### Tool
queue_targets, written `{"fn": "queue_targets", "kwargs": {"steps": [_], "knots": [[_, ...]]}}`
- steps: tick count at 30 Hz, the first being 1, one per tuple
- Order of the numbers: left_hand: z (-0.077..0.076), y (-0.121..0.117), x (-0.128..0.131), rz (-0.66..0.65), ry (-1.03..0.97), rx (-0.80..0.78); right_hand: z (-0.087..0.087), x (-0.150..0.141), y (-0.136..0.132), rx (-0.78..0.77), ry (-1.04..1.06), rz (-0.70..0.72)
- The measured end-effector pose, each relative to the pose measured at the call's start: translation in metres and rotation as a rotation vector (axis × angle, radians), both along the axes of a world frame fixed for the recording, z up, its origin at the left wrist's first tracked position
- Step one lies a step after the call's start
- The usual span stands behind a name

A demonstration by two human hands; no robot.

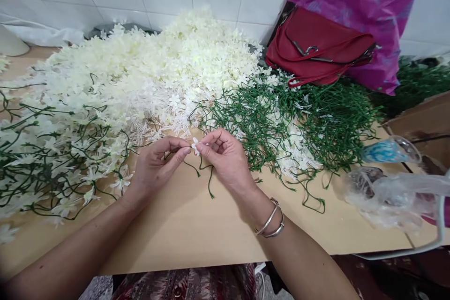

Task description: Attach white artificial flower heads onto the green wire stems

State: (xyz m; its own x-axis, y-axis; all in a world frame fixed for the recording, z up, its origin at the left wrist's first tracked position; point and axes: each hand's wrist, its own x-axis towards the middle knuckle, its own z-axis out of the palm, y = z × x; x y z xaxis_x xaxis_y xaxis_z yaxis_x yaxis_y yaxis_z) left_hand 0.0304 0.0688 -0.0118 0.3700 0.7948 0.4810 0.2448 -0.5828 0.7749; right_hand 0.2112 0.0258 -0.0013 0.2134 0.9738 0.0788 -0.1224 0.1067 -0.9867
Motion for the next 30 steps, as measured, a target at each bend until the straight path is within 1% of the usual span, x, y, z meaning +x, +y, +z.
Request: {"fn": "queue_targets", "kwargs": {"steps": [4,7,12,19,23,26,30], "knots": [[-0.003,-0.001,0.001,-0.018,-0.016,-0.121,-0.001,-0.004,-0.002,-0.026,-0.054,-0.035],[-0.003,-0.001,0.001,-0.038,-0.033,-0.2,-0.004,-0.008,-0.002,-0.043,-0.029,-0.072],[-0.004,-0.001,0.0,-0.035,-0.028,-0.261,-0.008,-0.016,-0.003,-0.044,0.036,-0.105],[-0.002,-0.001,0.0,-0.068,-0.048,-0.318,-0.012,-0.014,-0.001,-0.078,0.167,-0.067],[-0.001,-0.002,-0.001,-0.063,-0.075,-0.307,-0.01,-0.009,0.001,-0.118,0.233,0.014],[-0.001,-0.003,-0.002,-0.062,-0.105,-0.303,-0.007,-0.005,0.002,-0.137,0.241,0.075],[0.0,-0.004,-0.003,-0.062,-0.09,-0.281,-0.007,0.0,0.0,-0.185,0.185,0.108]]}}
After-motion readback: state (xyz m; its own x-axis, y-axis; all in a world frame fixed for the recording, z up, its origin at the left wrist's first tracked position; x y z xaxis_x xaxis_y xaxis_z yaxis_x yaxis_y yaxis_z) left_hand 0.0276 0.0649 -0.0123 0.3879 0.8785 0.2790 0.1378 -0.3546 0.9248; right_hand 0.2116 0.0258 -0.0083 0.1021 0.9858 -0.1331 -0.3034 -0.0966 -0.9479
